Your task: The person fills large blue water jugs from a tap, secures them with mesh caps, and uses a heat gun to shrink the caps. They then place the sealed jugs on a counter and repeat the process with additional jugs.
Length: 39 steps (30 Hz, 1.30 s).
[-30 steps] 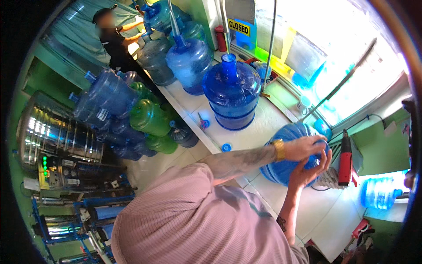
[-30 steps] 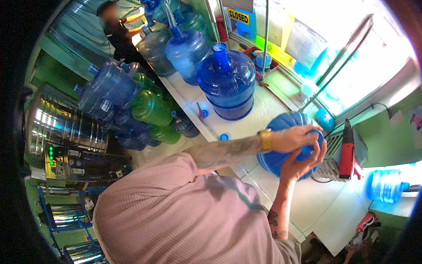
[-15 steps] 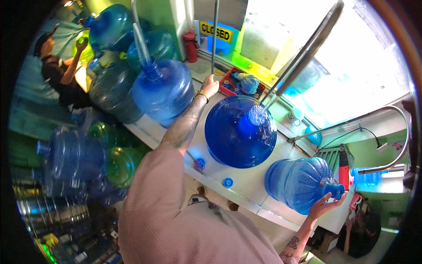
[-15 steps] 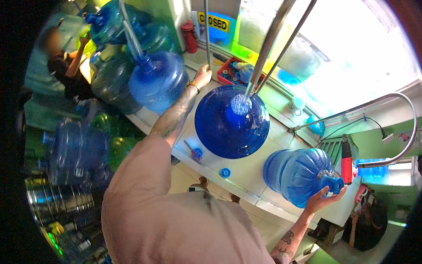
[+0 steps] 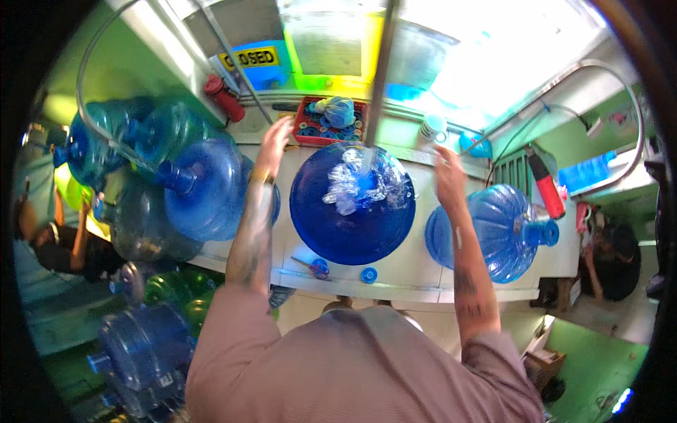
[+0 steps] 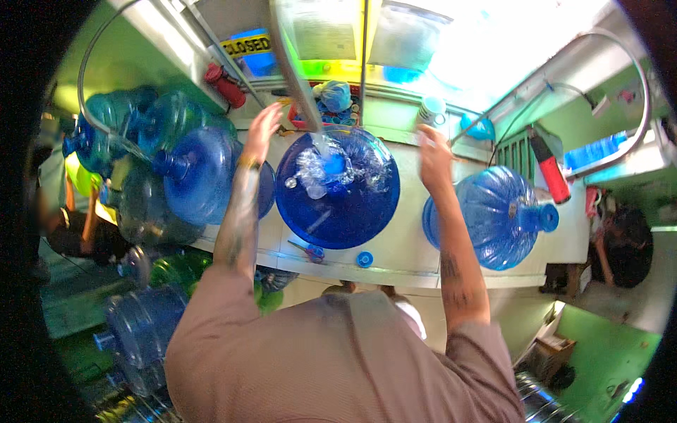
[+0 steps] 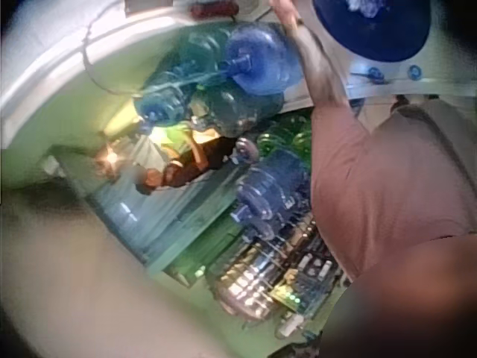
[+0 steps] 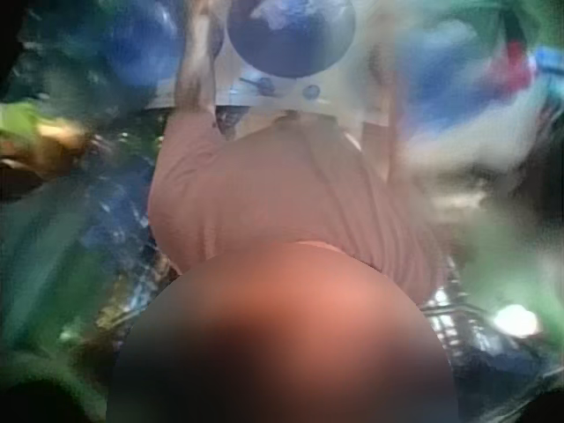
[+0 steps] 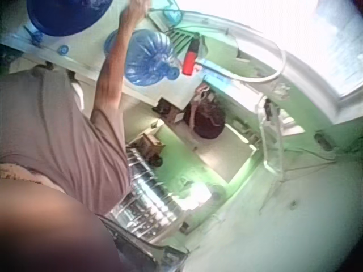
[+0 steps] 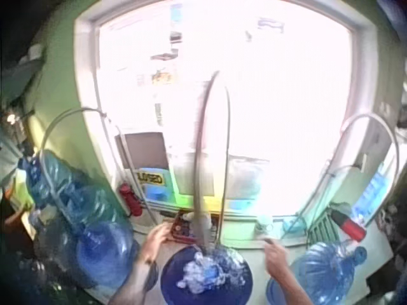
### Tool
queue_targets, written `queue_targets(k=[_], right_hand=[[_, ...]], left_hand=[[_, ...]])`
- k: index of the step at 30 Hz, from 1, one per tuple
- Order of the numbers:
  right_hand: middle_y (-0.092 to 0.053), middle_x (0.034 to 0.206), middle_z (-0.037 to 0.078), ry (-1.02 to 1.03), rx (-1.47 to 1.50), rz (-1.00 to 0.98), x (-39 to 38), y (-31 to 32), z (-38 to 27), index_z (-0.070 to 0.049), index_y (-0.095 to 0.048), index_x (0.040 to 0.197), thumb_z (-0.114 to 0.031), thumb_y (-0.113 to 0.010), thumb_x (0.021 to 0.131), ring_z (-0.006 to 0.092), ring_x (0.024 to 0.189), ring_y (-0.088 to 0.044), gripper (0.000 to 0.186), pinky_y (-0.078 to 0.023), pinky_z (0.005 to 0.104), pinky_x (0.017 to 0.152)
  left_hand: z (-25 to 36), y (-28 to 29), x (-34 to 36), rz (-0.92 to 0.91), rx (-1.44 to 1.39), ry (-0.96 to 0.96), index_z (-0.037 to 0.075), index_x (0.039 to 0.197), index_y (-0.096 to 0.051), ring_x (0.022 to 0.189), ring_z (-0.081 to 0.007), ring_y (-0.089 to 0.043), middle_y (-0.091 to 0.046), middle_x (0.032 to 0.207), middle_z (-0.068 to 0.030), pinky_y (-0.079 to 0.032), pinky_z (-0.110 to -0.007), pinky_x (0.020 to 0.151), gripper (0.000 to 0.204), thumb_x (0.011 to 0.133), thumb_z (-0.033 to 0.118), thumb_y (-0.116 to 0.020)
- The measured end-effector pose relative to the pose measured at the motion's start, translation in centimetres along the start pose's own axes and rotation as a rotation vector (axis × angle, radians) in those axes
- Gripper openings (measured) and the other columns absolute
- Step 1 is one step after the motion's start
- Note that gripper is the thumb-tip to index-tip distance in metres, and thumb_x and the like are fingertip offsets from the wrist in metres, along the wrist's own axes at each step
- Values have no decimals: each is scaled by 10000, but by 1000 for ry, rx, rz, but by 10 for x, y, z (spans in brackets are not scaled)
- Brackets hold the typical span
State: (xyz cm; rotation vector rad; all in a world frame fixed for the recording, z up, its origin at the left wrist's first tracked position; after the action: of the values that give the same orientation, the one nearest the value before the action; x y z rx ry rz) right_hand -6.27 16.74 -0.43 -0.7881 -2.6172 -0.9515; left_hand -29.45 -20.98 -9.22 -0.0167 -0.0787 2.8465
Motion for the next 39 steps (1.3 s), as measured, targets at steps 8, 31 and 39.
queue_targets(k=[8, 31, 39], right_hand=[[-651, 1231, 209, 492, -751, -1123, 22, -278, 205, -73, -672, 1190, -122, -582, 818, 329, 1113, -650, 387, -529, 437, 895], [-701, 1100, 219, 196, -658, -1305, 14, -326, 245, -33, -656, 1189, -411, -663, 832, 378, 1001, -667, 520, -517, 470, 860], [-689, 1059, 234, -451, -152, -283, -119, -204, 263, -36, -659, 1123, -277, -624, 851, 393, 959, -659, 365, -513, 486, 820]], left_hand=[[90, -66, -183, 194, -118, -41, -25, 1445, -437, 1416, -258, -384, -438, 1509, -154, -224, -379, 1204, 603, 1094, 425, -244], [80, -87, -180, 247, 281, -155, -47, 1366, -511, 1331, -281, -492, -566, 1376, -189, -327, -360, 1139, 693, 1058, 541, -314], [95, -91, -181, 162, 610, -227, -46, 1361, -510, 1405, -305, -398, -473, 1454, -209, -238, -360, 1190, 745, 1041, 591, -297]])
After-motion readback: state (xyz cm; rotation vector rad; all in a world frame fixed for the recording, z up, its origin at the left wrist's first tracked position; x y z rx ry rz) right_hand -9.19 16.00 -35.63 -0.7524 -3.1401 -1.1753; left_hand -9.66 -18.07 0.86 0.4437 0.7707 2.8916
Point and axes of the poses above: each hand's wrist, its own x-axis towards the middle knuckle, its own y-axis out of the back of the hand, z = x × y, the point moved 8 cm from there along x, towards the middle knuckle
